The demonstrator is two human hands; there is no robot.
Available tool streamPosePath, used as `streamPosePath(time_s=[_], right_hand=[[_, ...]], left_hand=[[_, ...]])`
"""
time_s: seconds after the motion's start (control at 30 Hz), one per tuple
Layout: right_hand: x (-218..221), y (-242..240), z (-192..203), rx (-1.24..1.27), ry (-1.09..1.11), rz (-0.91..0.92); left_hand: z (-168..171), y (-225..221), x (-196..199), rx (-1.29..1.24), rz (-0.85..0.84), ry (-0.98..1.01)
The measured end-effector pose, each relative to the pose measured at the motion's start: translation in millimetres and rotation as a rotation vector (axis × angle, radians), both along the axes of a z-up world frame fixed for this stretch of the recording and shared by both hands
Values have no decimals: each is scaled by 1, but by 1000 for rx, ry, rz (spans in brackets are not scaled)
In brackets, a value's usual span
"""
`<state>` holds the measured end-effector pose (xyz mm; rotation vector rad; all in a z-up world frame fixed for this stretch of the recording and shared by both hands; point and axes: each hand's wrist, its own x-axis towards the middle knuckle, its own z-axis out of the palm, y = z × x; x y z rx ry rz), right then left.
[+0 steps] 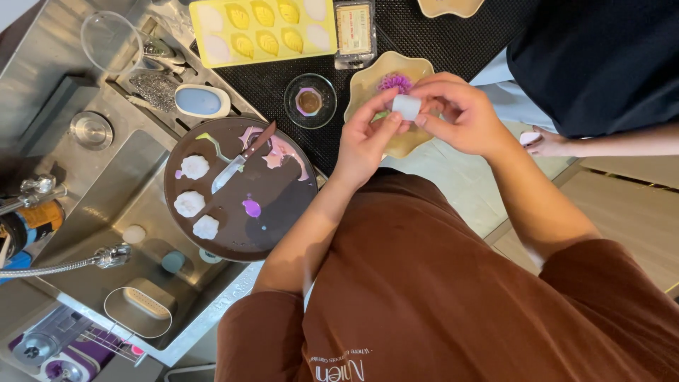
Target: Decorating small dessert items, cleaning a work tray, and preparing specialty cups in a cafe.
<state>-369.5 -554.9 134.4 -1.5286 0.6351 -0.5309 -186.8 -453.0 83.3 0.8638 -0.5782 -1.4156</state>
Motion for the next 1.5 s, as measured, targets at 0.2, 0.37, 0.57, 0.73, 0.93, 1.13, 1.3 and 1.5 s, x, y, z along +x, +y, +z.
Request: streamPosePath(time_s=[0.2, 0.37, 0.57, 0.73, 0.93, 1.13, 1.3, 1.5], right_hand=[[17, 10, 5, -109, -110, -101], [22, 18, 13, -483, 85, -192], [18, 23, 8, -624, 165, -225], [10, 22, 8, -592, 135, -212], [6, 19, 16, -579, 146, -158], [0, 18, 12, -527, 141, -96], [-4, 20, 7, -546, 100, -63], [-9, 23, 0, -368, 159, -125]], left_hand=[[-23, -4, -11, 232, 13, 546], [-10, -1, -11, 206, -17, 657], [-11, 1, -10, 183, -13, 591], [-21, 5, -12, 228, -20, 608], [-16, 4, -11, 273, -65, 563], [-14, 3, -13, 308, -80, 535], [-11, 3, -12, 315, -117, 498], [-24, -8, -19, 335, -108, 453]])
